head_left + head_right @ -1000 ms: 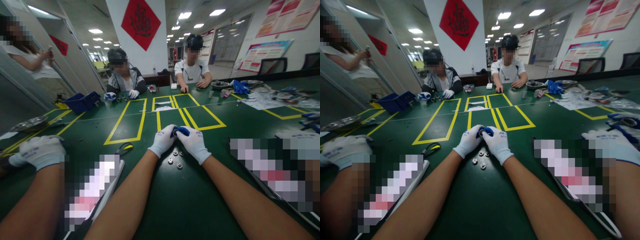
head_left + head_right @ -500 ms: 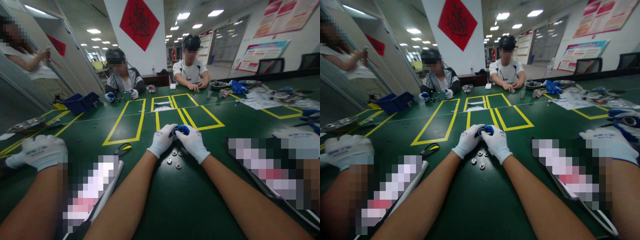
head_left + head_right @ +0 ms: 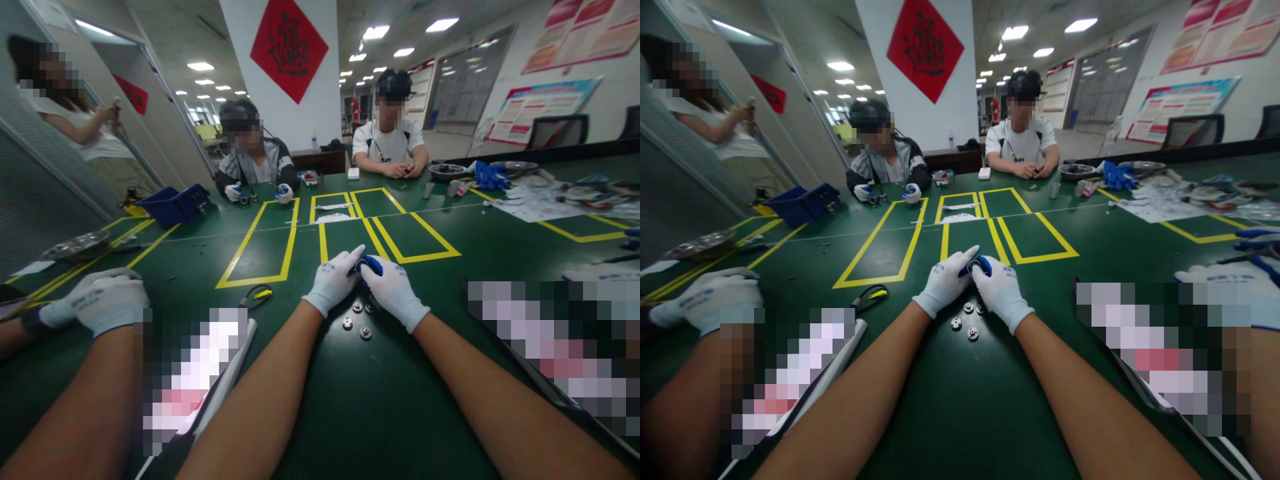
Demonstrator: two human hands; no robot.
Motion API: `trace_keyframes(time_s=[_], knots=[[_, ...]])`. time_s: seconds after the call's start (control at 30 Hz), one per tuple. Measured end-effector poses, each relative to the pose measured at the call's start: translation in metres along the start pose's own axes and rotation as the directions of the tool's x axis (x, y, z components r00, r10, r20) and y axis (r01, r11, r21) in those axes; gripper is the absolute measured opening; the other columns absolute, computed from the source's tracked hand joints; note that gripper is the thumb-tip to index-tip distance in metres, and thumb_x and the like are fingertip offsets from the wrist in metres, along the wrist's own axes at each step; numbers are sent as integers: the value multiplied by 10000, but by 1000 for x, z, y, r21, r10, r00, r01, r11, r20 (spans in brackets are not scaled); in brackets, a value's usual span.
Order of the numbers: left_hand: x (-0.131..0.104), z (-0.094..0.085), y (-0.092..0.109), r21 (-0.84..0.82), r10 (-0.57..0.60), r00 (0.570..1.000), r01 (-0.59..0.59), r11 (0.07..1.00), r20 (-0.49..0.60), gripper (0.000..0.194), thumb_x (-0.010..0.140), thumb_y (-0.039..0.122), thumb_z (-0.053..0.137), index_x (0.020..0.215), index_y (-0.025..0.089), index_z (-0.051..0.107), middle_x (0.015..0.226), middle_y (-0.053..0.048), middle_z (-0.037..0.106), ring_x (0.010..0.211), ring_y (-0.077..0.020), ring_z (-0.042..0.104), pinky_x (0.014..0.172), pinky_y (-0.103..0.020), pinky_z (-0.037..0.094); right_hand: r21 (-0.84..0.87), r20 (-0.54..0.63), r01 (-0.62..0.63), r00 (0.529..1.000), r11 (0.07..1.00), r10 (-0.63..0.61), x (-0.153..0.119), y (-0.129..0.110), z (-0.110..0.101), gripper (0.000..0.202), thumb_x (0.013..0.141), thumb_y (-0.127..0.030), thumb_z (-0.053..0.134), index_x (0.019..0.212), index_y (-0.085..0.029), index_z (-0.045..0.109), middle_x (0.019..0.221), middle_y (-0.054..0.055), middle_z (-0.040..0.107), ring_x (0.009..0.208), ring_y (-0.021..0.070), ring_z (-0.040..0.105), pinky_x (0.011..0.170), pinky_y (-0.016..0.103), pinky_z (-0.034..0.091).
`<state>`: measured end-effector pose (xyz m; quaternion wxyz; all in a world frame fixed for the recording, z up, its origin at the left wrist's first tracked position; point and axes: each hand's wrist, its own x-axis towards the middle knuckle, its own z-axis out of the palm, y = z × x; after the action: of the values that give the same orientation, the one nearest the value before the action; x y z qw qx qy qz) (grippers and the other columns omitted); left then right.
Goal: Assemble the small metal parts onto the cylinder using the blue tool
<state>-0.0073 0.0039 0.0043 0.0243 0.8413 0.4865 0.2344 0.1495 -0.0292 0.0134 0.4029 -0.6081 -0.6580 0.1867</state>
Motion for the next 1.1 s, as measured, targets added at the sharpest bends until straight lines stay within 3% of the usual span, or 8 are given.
trace_keyframes(time_s=[0.1,0.3,0.5,0.77,0.97,1.1], knots=[[0,1,0,3,4,1000,-4,1000,-13,585,951,300,538,1528,293,440,1143,-54,673,1025,-200,657,868,-280,523,0,12,4,1000,1000,-4,-1,-1,0,211,940,-340,557,981,-233,734,962,58,764,887,224,694,785,322,508],[-1,1,0,2,1,1000,-1,1000,-27,564,944,318,563,1501,295,476,1141,-48,690,1027,-207,668,874,-295,534,-5,27,35,999,999,-35,0,-2,-2,346,934,-324,577,1242,-212,687,1177,73,742,1055,224,681,929,322,501],[-1,4,-1,-15,21,999,-22,1000,-43,569,946,340,568,1502,263,472,1192,-61,697,1060,-211,671,905,-306,539,-23,65,30,998,999,-28,2,-2,-4,294,948,-342,559,1161,-219,719,1144,73,747,1018,219,683,884,311,502],[0,5,-10,-114,4,999,-9,993,-48,646,907,433,648,1491,216,478,1256,-81,688,1104,-224,665,981,-342,535,-8,-34,-59,998,998,58,3,2,-7,237,922,-388,591,1013,-223,735,1024,62,760,927,209,678,836,310,492],[3,6,-17,-176,-108,989,89,980,-103,337,990,322,516,1265,213,677,1255,-69,723,1128,-208,676,1034,-330,511,152,-110,-134,982,979,152,7,10,-9,307,892,-479,614,999,-228,755,1004,57,766,942,222,680,892,344,500],[4,6,-14,-165,-135,989,123,979,-67,284,1000,357,501,1129,252,731,1115,-44,773,1012,-200,715,962,-313,540,261,-105,-120,983,958,152,8,12,-5,275,857,-449,648,997,-240,758,1020,44,769,979,223,688,940,364,509]])
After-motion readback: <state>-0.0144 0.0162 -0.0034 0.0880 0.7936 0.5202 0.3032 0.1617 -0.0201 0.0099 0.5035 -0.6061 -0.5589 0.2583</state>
